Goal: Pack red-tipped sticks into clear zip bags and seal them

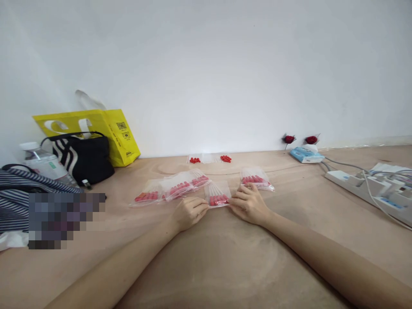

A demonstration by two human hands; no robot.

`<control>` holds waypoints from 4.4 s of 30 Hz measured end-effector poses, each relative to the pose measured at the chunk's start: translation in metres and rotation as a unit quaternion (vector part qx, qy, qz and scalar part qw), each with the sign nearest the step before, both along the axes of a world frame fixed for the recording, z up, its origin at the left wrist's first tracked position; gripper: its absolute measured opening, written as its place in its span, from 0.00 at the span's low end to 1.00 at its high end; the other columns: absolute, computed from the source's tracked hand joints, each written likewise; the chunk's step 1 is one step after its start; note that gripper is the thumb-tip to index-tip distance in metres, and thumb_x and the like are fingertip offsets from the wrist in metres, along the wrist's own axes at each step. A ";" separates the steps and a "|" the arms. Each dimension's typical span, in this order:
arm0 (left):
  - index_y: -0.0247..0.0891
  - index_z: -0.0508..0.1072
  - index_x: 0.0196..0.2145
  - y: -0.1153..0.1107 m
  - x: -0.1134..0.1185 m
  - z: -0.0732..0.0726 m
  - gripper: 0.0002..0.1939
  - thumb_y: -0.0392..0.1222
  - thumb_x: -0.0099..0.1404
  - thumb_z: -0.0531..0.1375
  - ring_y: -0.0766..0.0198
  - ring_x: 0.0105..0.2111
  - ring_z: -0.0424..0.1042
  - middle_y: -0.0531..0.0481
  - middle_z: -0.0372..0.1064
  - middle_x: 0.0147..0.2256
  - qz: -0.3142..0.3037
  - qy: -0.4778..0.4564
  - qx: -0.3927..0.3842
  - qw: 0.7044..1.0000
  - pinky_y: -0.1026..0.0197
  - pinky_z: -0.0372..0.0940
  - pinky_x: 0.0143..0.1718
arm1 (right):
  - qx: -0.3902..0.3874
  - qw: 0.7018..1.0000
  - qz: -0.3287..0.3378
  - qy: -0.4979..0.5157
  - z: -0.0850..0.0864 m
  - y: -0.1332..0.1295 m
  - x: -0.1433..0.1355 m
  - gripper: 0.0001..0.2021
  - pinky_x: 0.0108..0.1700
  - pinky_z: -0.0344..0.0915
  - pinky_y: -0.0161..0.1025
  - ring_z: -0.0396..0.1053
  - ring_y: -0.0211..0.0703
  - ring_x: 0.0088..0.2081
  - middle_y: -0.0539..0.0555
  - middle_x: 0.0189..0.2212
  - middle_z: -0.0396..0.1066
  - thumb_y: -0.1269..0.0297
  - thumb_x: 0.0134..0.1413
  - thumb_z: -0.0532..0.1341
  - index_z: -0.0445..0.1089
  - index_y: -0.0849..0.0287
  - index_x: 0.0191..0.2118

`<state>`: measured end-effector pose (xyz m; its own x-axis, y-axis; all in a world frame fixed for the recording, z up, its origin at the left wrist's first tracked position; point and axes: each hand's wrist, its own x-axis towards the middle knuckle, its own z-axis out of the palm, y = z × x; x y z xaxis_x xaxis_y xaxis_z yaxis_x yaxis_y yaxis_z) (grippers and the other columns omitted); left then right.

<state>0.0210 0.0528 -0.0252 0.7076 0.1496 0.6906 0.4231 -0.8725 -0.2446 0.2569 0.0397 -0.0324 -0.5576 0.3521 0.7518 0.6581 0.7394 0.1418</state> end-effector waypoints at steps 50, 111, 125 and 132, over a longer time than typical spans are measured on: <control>0.37 0.71 0.32 0.001 0.020 0.004 0.06 0.32 0.61 0.54 0.65 0.31 0.70 0.50 0.73 0.31 -0.017 -0.030 0.002 0.999 0.60 0.65 0.33 | 0.031 0.999 0.023 -0.011 0.001 0.002 -0.030 0.09 0.36 0.48 0.39 0.59 0.36 0.28 0.50 0.21 0.65 0.69 0.54 0.52 0.67 0.60 0.28; 0.34 0.66 0.47 -0.045 -0.007 0.005 0.17 0.41 0.60 0.55 0.59 0.44 0.68 0.42 0.68 0.44 0.053 0.006 -0.176 0.983 0.55 0.64 0.46 | -0.171 0.984 0.052 -0.012 0.005 -0.018 0.008 0.15 0.36 0.51 0.38 0.61 0.39 0.31 0.51 0.27 0.66 0.53 0.44 0.59 0.65 0.59 0.34; 0.35 0.71 0.38 0.001 -0.004 -0.008 0.11 0.34 0.64 0.49 0.66 0.36 0.72 0.46 0.71 0.37 0.033 -0.010 -0.120 0.992 0.65 0.68 0.38 | -0.048 0.997 0.011 -0.051 -0.004 -0.002 0.003 0.10 0.37 0.48 0.38 0.56 0.34 0.24 0.49 0.21 0.65 0.72 0.53 0.51 0.67 0.61 0.26; 0.33 0.71 0.32 -0.001 -0.004 -0.008 0.14 0.34 0.66 0.46 0.65 0.30 0.72 0.46 0.72 0.31 0.029 0.037 -0.042 0.998 0.64 0.68 0.31 | -0.046 0.998 0.018 -0.044 -0.004 -0.003 0.005 0.09 0.38 0.49 0.38 0.57 0.34 0.25 0.49 0.22 0.65 0.72 0.52 0.51 0.65 0.61 0.25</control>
